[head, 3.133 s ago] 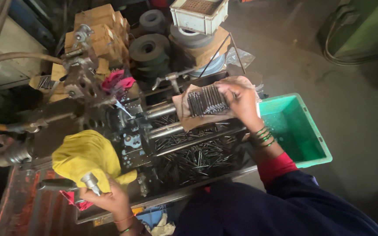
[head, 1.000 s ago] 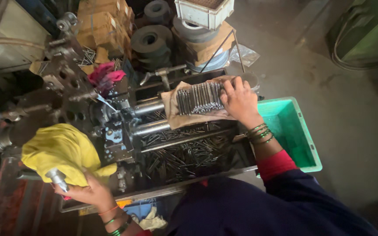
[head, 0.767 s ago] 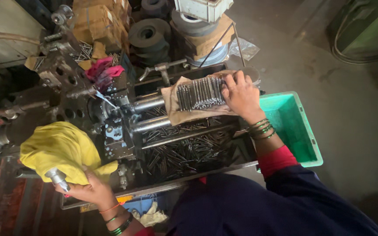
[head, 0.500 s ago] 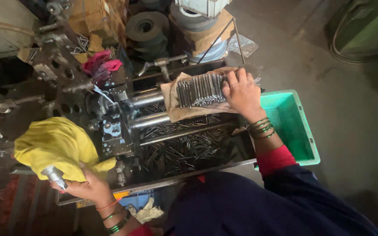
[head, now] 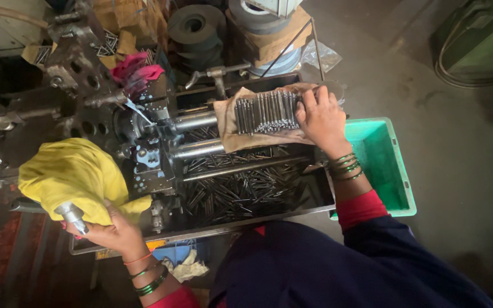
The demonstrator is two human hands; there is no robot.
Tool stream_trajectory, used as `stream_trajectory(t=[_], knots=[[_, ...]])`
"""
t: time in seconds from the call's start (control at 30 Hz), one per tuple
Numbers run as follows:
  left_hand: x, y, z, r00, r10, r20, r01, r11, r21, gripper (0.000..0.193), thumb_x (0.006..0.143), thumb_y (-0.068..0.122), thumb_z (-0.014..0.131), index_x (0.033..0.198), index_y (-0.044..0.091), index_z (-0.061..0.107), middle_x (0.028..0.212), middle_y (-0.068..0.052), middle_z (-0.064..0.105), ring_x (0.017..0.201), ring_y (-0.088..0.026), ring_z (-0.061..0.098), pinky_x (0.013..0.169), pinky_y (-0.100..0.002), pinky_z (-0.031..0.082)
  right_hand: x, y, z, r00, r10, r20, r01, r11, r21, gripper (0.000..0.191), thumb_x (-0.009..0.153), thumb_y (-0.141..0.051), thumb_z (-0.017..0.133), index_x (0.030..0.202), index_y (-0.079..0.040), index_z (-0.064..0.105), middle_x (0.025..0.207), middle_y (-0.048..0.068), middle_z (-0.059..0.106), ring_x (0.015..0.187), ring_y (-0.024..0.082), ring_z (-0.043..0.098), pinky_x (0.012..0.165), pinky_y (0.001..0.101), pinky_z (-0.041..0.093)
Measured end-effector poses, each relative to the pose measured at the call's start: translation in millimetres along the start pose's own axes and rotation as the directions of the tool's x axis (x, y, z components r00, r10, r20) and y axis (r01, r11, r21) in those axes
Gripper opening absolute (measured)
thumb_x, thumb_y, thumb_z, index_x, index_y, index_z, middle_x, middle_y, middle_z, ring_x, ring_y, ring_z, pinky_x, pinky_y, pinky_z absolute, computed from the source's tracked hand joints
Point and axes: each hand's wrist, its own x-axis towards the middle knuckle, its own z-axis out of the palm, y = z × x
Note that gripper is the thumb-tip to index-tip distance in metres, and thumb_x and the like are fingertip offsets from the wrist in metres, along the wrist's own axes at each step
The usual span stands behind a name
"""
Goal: The person operates a nail-making machine by inserting metal rods into the feed, pulling a lever to cut and form nails, and collecting the finished nails. The person repeatedly cycles the machine and arranges the output nails on a cloth.
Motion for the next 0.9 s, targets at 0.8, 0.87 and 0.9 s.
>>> stream_trajectory(t=[0.8, 0.87, 0.9], knots=[[8.7, 40.4, -6.8, 0.999, 0.043, 0.014, -0.039, 0.971, -0.236, 0.052, 0.111, -0.002, 0.063, 0.149, -0.005, 0.029, 0.150, -0.022, 0.040, 0.145, -0.030, 0.041, 0.130, -0.044, 0.027, -25.4, -5.5, 16.8, 0.947, 0.129, -0.294, -0.067, 0.975, 0.214, 0.030, 0.096, -0.020, 0.077, 0.111, -0.002, 0.058, 0.095, 0.015, 0.059, 0.090, 0.035, 0.057, 0.078, 0.0451, 0.048], [10.2, 39.4, -7.5, 0.999, 0.050, 0.021, -0.043, 0.969, -0.245, 0.053, 0.110, -0.001, 0.063, 0.149, -0.005, 0.028, 0.149, -0.022, 0.040, 0.145, -0.030, 0.041, 0.130, -0.043, 0.027, -24.4, -7.6, 13.5, 0.938, 0.216, -0.271, -0.093, 0.910, 0.403, 0.028, 0.098, -0.017, 0.076, 0.116, -0.003, 0.060, 0.095, 0.011, 0.059, 0.086, 0.029, 0.057, 0.077, 0.0402, 0.049], [10.5, 39.0, -8.0, 0.999, 0.035, 0.023, -0.029, 0.971, -0.239, 0.054, 0.110, -0.001, 0.064, 0.150, -0.005, 0.028, 0.148, -0.022, 0.040, 0.143, -0.030, 0.041, 0.129, -0.043, 0.028, -23.7, -7.7, 10.7, 0.933, 0.274, -0.233, -0.114, 0.841, 0.529, 0.027, 0.099, -0.015, 0.076, 0.118, -0.003, 0.060, 0.095, 0.009, 0.059, 0.084, 0.024, 0.057, 0.077, 0.0364, 0.050]])
